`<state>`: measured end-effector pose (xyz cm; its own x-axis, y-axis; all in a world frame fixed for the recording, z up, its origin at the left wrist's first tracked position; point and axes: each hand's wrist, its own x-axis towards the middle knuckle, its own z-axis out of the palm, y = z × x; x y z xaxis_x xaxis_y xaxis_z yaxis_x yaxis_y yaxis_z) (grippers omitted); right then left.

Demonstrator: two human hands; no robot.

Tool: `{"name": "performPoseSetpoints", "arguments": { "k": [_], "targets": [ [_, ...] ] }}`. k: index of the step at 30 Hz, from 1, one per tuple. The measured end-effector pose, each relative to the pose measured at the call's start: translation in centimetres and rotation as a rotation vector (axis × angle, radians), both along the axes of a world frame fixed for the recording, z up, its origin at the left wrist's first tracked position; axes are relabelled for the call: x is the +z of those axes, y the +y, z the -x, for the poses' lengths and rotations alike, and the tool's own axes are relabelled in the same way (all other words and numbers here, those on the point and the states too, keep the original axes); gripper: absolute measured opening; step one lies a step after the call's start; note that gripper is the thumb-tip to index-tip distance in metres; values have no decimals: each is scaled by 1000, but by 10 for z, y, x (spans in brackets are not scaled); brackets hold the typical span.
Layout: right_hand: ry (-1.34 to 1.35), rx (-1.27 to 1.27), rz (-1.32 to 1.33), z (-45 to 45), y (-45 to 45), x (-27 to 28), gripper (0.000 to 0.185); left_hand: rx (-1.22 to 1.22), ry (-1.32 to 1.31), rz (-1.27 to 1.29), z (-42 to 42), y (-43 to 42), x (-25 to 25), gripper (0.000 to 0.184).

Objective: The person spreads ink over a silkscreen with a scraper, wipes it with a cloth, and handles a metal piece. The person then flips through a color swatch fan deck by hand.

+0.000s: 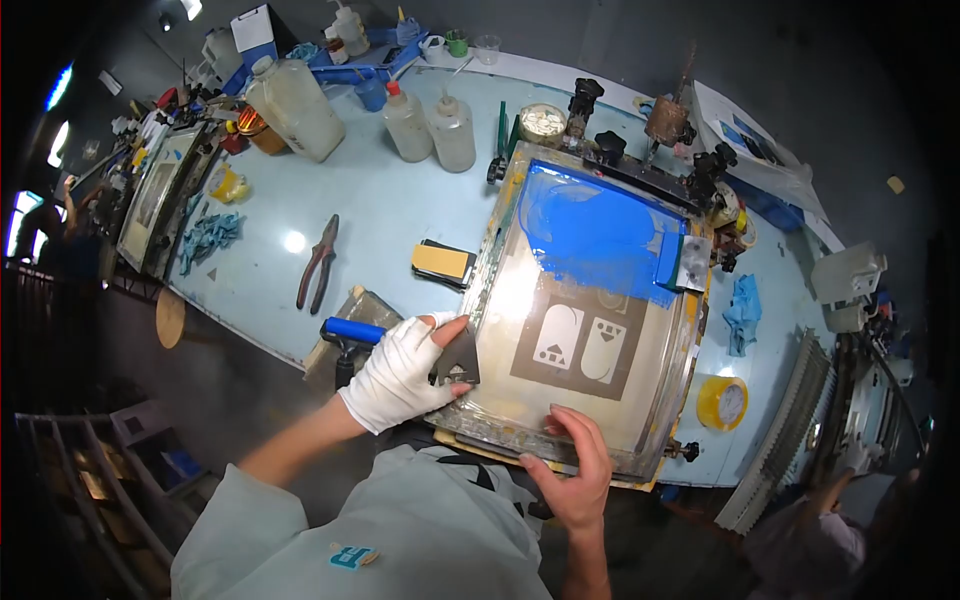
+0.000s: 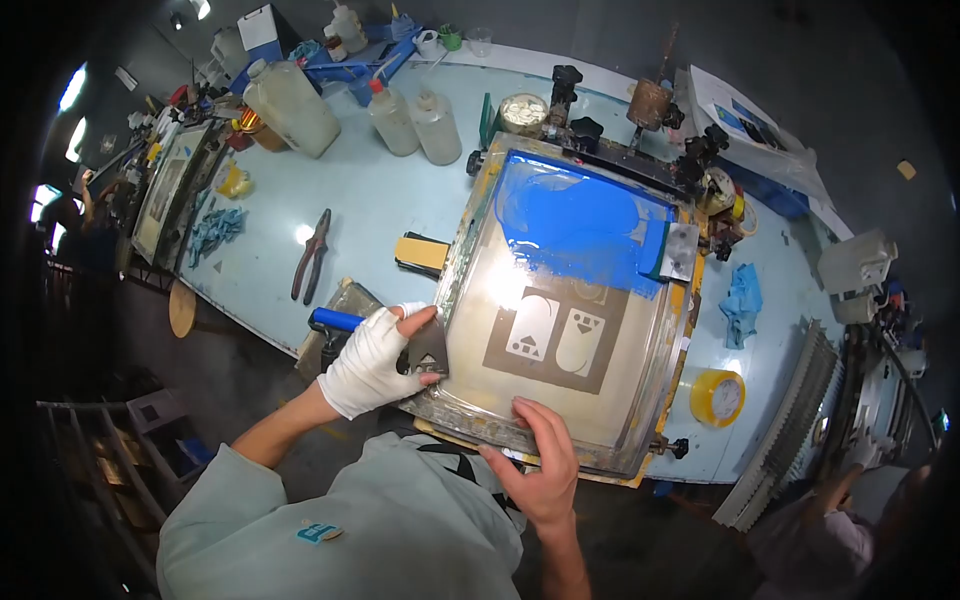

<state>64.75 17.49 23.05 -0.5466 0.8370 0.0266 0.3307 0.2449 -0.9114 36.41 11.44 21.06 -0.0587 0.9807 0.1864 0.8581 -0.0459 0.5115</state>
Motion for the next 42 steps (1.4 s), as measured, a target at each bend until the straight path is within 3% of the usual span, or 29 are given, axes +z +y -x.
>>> {"name": "performPoseSetpoints", "arguments": {
  "k": [15, 17, 22, 28, 34, 36, 37, 39, 41, 42],
  "targets": [
    [4, 56, -108, 11, -41, 4, 43, 67, -53, -35, -1, -30, -13, 91],
    [-8, 91, -119, 12, -56, 12, 41, 94, -36, -120, -4, -47, -5, 81],
    [34, 184, -61, 11, -106, 3, 29, 87, -271, -299, -27, -110, 19, 64],
    [91, 272, -8, 5, -157, -19, 16, 102, -551, -174, -72, -170, 13, 47],
    [17, 212, -68, 0, -165, -54, 15, -72, -552, -92, -90, -162, 25, 33],
    [-25, 156, 34, 1, -172, -34, 11, -104, -630, -51, -98, -152, 32, 31],
    [109, 168, -91, 3, -170, -42, 10, -134, -549, -84, -99, -147, 22, 31],
    [39, 216, -110, -2, -167, -102, 11, -202, -530, -70, -102, -135, 33, 30],
    [51, 185, -87, 0, -149, -93, 11, -160, -685, 91, -111, -130, 57, 31],
    [50, 165, -75, 4, -139, -91, 11, -197, -596, 50, -111, -121, 56, 32]
  ]
}}
